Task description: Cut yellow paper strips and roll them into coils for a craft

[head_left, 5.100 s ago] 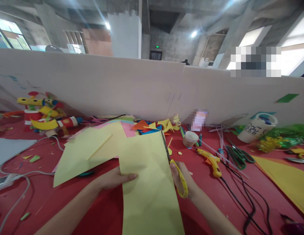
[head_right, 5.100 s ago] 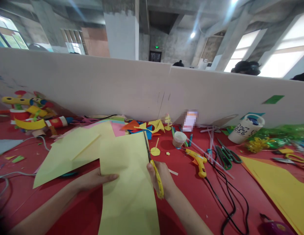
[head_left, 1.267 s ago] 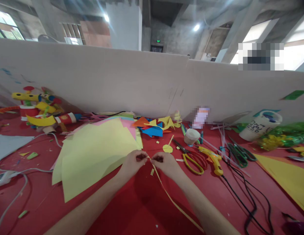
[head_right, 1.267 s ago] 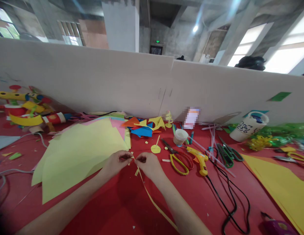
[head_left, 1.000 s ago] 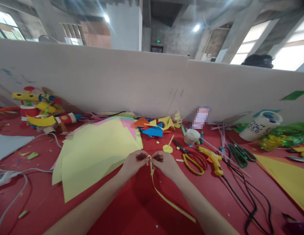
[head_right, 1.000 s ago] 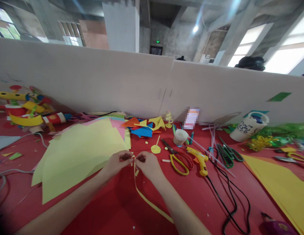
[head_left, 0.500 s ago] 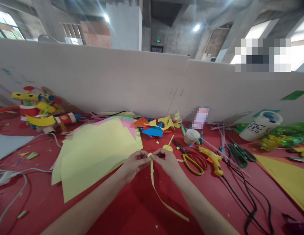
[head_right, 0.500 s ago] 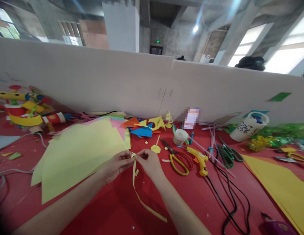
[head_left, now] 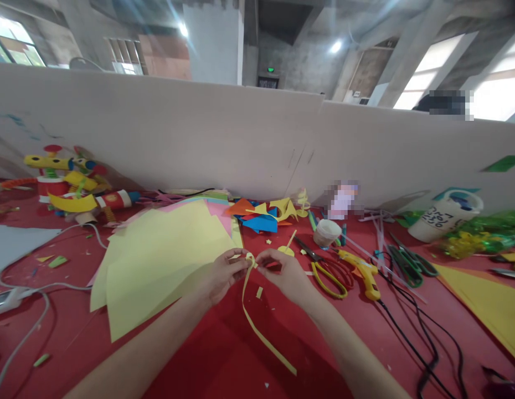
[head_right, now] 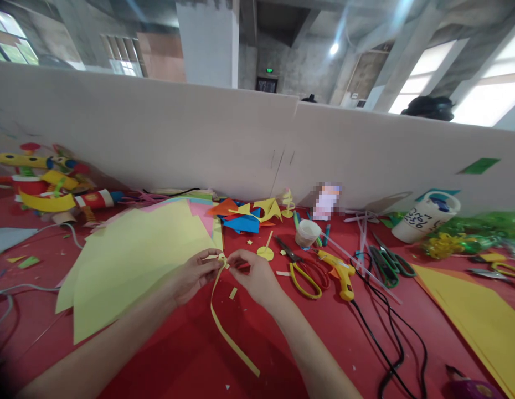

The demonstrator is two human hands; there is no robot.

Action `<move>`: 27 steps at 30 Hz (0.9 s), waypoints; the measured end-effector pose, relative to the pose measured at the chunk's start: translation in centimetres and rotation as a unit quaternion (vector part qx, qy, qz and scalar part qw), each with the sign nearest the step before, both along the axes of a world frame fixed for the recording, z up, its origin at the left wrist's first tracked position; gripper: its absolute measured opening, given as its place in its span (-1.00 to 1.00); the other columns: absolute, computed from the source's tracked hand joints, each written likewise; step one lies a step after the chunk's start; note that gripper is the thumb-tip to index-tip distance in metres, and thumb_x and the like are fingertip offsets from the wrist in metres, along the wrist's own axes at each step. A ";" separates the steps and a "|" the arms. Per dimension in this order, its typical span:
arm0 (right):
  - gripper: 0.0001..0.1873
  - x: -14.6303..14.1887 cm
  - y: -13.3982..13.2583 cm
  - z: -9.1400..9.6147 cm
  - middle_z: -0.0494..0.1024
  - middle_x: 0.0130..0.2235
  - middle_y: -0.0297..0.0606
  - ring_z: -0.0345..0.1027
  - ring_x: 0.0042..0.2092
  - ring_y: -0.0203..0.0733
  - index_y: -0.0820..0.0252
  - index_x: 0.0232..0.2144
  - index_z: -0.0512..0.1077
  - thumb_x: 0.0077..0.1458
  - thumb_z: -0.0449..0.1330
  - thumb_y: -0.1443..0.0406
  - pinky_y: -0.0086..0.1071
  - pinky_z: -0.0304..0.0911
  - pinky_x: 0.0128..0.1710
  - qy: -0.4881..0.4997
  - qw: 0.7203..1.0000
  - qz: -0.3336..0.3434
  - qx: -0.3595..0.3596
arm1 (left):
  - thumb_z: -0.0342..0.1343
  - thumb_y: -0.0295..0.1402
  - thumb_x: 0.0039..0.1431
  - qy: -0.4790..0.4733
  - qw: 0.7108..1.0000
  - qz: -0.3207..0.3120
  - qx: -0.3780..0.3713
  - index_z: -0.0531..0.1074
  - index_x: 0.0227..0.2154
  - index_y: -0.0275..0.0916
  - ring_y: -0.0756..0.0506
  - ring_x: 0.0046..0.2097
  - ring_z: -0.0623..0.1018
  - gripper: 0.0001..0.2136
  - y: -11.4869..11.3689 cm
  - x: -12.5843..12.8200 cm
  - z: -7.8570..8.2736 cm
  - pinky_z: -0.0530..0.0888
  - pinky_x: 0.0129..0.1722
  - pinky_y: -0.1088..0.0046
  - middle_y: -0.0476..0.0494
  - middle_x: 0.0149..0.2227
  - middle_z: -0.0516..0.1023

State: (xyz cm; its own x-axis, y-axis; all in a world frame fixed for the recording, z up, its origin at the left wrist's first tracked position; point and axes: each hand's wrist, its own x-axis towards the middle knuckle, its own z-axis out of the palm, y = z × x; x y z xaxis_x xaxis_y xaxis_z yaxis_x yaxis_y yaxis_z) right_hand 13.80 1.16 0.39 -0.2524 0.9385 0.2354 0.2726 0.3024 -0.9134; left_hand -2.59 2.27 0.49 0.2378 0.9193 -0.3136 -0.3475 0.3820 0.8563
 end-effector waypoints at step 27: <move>-0.92 -1.1 -0.3 -0.9 0.37 -0.31 -0.28 0.32 -0.29 -0.28 0.17 -0.39 0.34 0.04 0.05 0.36 -0.44 0.32 -0.34 -0.016 0.992 -0.066 0.107 | 0.20 -0.43 -0.20 0.144 0.974 -0.030 0.171 0.44 -0.41 -0.28 -0.06 -0.30 0.50 -0.81 -0.2 0.3 0.1 0.39 -0.18 0.37 -0.08 -0.40 0.53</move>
State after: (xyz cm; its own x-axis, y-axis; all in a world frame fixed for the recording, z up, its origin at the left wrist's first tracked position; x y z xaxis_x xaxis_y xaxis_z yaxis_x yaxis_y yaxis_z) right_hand 12.74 0.82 -0.51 -0.1415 0.8934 0.4265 0.3499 0.4481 -0.8227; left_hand -2.32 2.06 0.54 0.2413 0.9690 -0.0529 -0.0592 0.0691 0.9959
